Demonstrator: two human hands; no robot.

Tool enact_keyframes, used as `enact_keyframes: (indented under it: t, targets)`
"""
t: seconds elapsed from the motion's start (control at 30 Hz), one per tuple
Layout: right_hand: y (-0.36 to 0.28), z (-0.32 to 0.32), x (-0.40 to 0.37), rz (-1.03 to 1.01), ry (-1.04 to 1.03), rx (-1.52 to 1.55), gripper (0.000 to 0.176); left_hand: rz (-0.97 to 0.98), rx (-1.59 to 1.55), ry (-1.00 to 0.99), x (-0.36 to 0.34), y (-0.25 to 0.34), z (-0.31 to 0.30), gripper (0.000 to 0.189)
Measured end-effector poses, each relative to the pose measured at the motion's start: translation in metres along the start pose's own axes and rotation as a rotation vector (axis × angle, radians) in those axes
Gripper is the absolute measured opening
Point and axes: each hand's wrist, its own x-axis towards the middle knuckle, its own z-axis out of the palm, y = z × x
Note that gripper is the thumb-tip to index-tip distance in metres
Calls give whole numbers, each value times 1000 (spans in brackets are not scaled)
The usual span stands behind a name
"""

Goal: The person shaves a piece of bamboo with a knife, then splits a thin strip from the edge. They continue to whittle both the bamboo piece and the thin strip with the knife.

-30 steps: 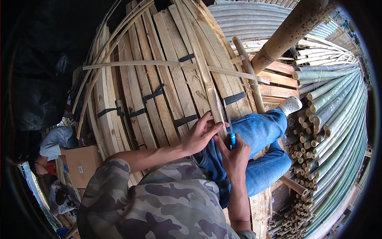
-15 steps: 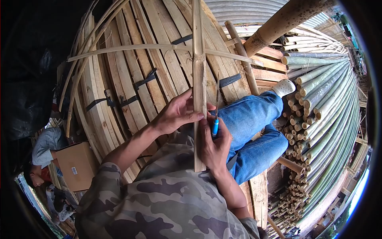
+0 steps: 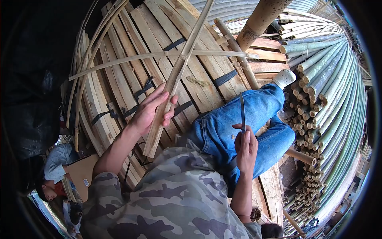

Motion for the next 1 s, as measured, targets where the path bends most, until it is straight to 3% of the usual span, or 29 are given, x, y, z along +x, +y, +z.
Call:
enact_keyframes:
  t: [0.13,0.2,0.47,0.6,0.7,0.77,0.83,0.87,0.9,0.93,1.0]
  targets:
    - [6,-16,6,-9,17,-72,50,-118,48,56,-33,-2,-16,46]
    - [9,-23,8,-40,19,-131,48,-161,61,126,-53,-4,-14,46]
    - [18,-51,20,-27,42,-245,36,-326,95,95,-123,28,-22,41]
    - [21,-66,28,-62,79,-204,38,-410,322,67,-150,66,-41,47]
    - [17,-74,32,-54,93,-201,38,-586,575,30,-168,115,-59,46]
    - [15,-77,36,-67,111,-227,38,-660,683,283,-175,143,-67,42]
    - [10,-77,38,-81,131,-252,40,-494,877,428,-179,168,-90,29]
    - [11,-79,39,-78,143,-253,39,-420,1134,499,-180,177,-94,27]
    - [11,-79,39,-68,148,-257,38,-331,1388,570,-182,184,-100,34]
    - [10,-79,40,-58,149,-259,38,-322,1399,556,-191,195,-127,34]
    - [9,-82,41,-43,161,-275,37,-59,1920,507,-218,222,-197,45]
